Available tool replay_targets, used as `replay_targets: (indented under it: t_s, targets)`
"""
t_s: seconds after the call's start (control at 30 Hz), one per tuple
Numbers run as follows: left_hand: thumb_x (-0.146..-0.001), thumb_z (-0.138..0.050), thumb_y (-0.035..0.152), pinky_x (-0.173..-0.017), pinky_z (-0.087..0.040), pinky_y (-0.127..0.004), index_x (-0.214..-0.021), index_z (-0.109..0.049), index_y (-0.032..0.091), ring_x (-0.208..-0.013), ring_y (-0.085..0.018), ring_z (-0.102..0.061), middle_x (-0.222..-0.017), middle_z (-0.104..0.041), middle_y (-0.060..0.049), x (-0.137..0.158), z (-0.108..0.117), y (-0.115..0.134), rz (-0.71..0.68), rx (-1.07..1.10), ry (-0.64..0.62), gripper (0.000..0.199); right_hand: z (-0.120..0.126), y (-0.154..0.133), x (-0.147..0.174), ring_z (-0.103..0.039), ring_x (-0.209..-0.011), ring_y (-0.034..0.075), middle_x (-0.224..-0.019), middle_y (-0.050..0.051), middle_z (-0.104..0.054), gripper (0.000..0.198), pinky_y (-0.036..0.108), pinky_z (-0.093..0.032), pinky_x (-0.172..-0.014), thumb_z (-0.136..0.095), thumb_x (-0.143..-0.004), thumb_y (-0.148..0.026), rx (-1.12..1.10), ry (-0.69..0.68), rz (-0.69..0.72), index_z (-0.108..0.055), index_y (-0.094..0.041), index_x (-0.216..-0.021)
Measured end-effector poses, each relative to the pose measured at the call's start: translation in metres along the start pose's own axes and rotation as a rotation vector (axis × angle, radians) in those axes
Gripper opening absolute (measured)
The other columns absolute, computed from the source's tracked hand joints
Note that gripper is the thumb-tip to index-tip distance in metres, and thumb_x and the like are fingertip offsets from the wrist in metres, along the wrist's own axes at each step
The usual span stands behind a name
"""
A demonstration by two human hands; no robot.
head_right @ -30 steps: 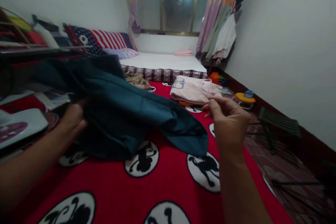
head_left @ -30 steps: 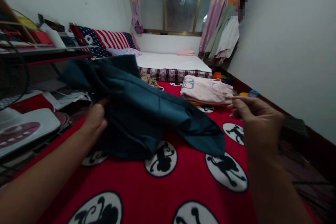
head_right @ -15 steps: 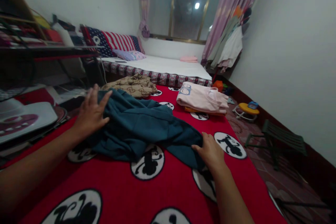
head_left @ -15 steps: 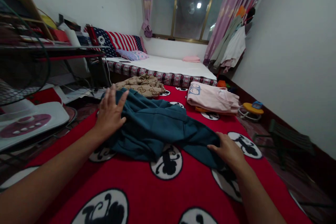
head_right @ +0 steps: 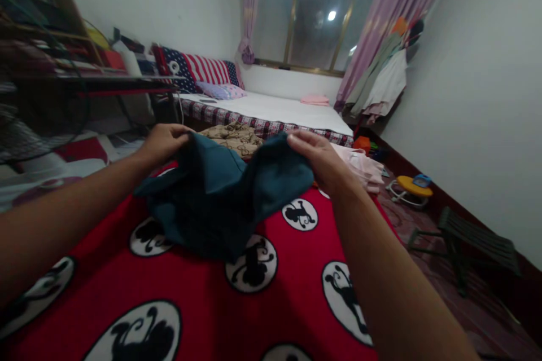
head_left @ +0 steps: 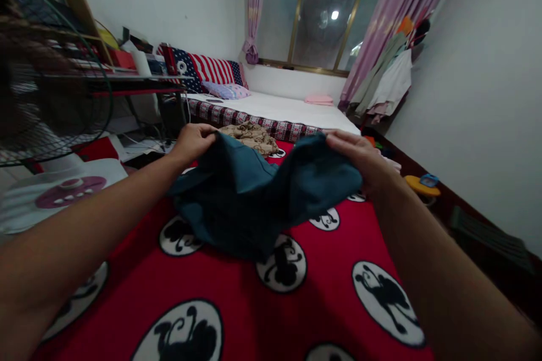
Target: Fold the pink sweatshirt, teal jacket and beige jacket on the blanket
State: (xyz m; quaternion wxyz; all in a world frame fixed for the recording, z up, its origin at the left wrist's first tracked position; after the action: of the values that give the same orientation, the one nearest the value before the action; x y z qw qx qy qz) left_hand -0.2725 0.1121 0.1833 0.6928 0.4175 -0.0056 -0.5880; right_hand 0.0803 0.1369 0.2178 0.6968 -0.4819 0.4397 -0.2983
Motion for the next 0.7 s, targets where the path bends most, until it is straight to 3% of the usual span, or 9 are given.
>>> replay_targets:
  t_s: [0.07, 0.13, 0.2, 0.3, 0.37, 0.47, 0.57, 0.63, 0.7]
  targets:
    - [-0.084, -0.049, 0.023, -0.088, -0.051, -0.035, -0.112, -0.065, 0.008, -0.094, -0.021, -0.064, -0.104, -0.069, -0.012, 0.000, 0.014, -0.018, 0.073, -0.031, 0.157, 0.036, -0.017, 0.007, -0.016, -0.065, -0.097, 0.019, -0.104, 0.002, -0.068, 0.041, 0.033, -0.053, -0.082, -0.063, -0.077, -0.054, -0.144, 0.098, 0.093, -0.062, -0.027, -0.108]
    - [-0.082, -0.050, 0.023, -0.096, -0.046, -0.036, -0.117, -0.062, 0.007, -0.104, -0.023, -0.060, -0.113, -0.064, -0.013, 0.013, 0.020, -0.033, 0.070, -0.087, 0.224, 0.039, -0.028, 0.041, -0.016, -0.060, -0.112, 0.019, -0.119, 0.004, -0.063, 0.049, 0.035, -0.049, -0.092, -0.056, -0.080, -0.058, -0.156, 0.234, 0.084, -0.056, -0.028, -0.118]
    - [-0.083, -0.052, 0.028, -0.102, -0.041, -0.036, -0.114, -0.064, 0.012, -0.113, -0.025, -0.056, -0.118, -0.062, -0.010, 0.032, 0.015, -0.043, -0.020, -0.158, 0.171, 0.037, -0.033, 0.095, -0.002, -0.055, -0.120, 0.023, -0.128, 0.012, -0.058, 0.060, 0.039, -0.045, -0.099, -0.059, -0.076, -0.058, 0.007, 0.372, -0.061, -0.050, -0.022, -0.123]
    - [-0.081, -0.053, 0.041, -0.105, -0.040, -0.038, -0.103, -0.068, 0.015, -0.115, -0.028, -0.054, -0.118, -0.062, -0.010, 0.064, -0.005, -0.055, -0.169, -0.228, -0.014, 0.037, -0.050, 0.168, 0.026, -0.051, -0.125, 0.031, -0.136, 0.022, -0.050, 0.085, 0.044, -0.044, -0.101, -0.071, -0.065, -0.052, 0.252, 0.339, -0.307, -0.039, -0.013, -0.133]
    - [-0.078, -0.054, 0.047, -0.104, -0.041, -0.040, -0.103, -0.068, 0.015, -0.115, -0.029, -0.055, -0.120, -0.062, -0.012, 0.081, -0.019, -0.062, -0.204, -0.228, -0.124, 0.043, -0.065, 0.191, 0.039, -0.054, -0.121, 0.032, -0.136, 0.022, -0.050, 0.096, 0.045, -0.045, -0.099, -0.072, -0.065, -0.051, 0.267, 0.296, -0.369, -0.028, -0.013, -0.141]
    - [-0.079, -0.051, 0.054, -0.103, -0.042, -0.042, -0.111, -0.066, 0.016, -0.115, -0.030, -0.057, -0.123, -0.061, -0.014, 0.091, -0.039, -0.064, -0.227, -0.247, -0.256, 0.052, -0.090, 0.190, 0.041, -0.051, -0.125, 0.031, -0.140, 0.018, -0.049, 0.101, 0.047, -0.042, -0.103, -0.074, -0.064, -0.043, 0.282, 0.262, -0.322, -0.020, -0.019, -0.145]
    - [-0.078, -0.052, 0.056, -0.100, -0.044, -0.043, -0.118, -0.064, 0.014, -0.116, -0.033, -0.057, -0.126, -0.061, -0.017, 0.089, -0.047, -0.059, -0.205, -0.288, -0.304, 0.059, -0.102, 0.176, 0.035, -0.052, -0.124, 0.030, -0.137, 0.014, -0.054, 0.087, 0.045, -0.042, -0.104, -0.072, -0.063, -0.029, 0.260, 0.268, -0.296, -0.033, -0.021, -0.140]
    - [-0.078, -0.054, 0.055, -0.100, -0.044, -0.042, -0.119, -0.063, 0.014, -0.117, -0.034, -0.057, -0.127, -0.060, -0.017, 0.090, -0.049, -0.045, -0.217, -0.283, -0.339, 0.059, -0.094, 0.166, 0.036, -0.059, -0.116, 0.029, -0.128, 0.013, -0.062, 0.074, 0.042, -0.048, -0.098, -0.068, -0.062, -0.025, 0.156, 0.278, -0.300, -0.045, -0.019, -0.132]
    - [-0.079, -0.057, 0.051, -0.099, -0.045, -0.040, -0.118, -0.064, 0.016, -0.115, -0.032, -0.058, -0.126, -0.062, -0.015, 0.099, -0.048, -0.023, -0.274, -0.245, -0.388, 0.053, -0.069, 0.154, 0.045, -0.064, -0.107, 0.029, -0.120, 0.011, -0.067, 0.067, 0.040, -0.053, -0.090, -0.067, -0.061, -0.026, 0.081, 0.291, -0.337, -0.053, -0.017, -0.126]
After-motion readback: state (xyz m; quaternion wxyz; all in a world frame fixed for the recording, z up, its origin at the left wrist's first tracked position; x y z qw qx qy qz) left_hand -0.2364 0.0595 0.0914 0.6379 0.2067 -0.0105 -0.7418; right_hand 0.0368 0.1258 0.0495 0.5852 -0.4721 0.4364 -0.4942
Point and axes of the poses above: each hand's wrist, its own x-axis away from the middle knuckle, its own z-axis out of the back of the hand, y = z × x, the point moved 7 cm from there along -x, towards the middle knuckle
